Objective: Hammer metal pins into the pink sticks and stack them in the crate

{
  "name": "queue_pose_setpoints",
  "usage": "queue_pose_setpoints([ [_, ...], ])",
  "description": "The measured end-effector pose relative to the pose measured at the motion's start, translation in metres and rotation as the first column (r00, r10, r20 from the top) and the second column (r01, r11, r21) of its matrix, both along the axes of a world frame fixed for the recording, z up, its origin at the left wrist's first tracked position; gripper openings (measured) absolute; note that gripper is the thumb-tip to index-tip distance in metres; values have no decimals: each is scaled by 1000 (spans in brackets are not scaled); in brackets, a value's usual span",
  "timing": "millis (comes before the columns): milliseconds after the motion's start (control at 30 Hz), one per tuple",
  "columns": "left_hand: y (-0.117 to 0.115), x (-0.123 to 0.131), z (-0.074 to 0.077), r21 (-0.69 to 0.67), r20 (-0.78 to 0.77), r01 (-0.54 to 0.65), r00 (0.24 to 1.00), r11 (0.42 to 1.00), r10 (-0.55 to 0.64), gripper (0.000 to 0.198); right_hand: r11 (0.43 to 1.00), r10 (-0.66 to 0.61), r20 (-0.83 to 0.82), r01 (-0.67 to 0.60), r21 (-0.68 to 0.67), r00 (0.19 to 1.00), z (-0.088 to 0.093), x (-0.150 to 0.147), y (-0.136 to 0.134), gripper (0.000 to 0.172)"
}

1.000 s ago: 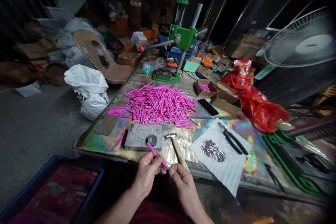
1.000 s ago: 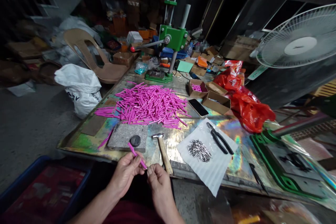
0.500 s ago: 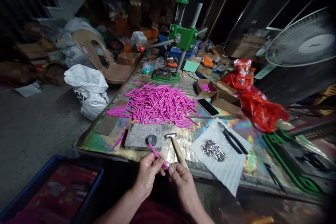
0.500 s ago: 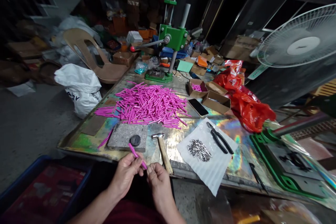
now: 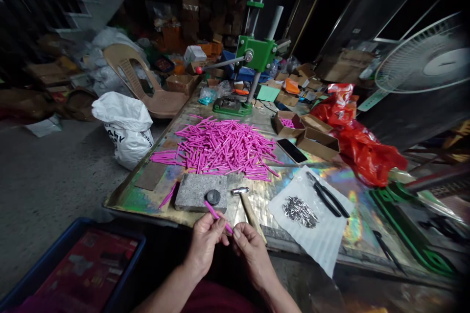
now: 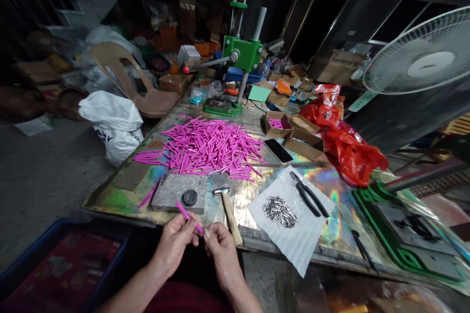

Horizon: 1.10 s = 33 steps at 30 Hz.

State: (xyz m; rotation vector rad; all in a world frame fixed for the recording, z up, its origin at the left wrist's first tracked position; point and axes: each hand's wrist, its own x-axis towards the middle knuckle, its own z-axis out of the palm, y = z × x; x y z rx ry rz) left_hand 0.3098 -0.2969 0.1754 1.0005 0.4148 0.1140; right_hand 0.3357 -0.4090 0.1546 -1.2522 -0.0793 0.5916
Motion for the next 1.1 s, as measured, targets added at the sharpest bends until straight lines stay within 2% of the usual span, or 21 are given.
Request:
queue_pose_setpoints([
  [100, 5, 1, -2, 8, 25, -14, 1000, 1000, 14, 21, 1000, 9, 22, -8, -24, 1000, 2, -1, 1, 33],
  [200, 19, 7, -2, 101, 50, -80, 996, 992, 75, 19, 999, -27, 24, 28, -32, 999, 3, 0, 0, 34],
  [333, 44, 21, 5, 337, 122, -220, 974, 915, 190, 16, 996, -82, -27, 81, -35, 996, 0, 1, -6, 35],
  [467, 56, 34, 9, 459, 191, -276, 959, 844, 209, 15, 993, -99, -39, 96, -70, 994, -3, 1, -11, 38],
  [733, 55, 38, 8, 525, 201, -294, 955, 799, 219, 7, 983, -132, -5, 130, -131, 991, -2, -1, -18, 37],
  [967, 55, 38, 9, 544, 207, -307, 951, 781, 229, 7, 986, -133, -37, 129, -107, 990, -11, 2, -23, 36],
  [1100, 54, 39, 5, 575, 211, -309, 950, 758, 228, 6, 980, -169, -24, 166, -110, 985, -4, 5, -24, 36],
])
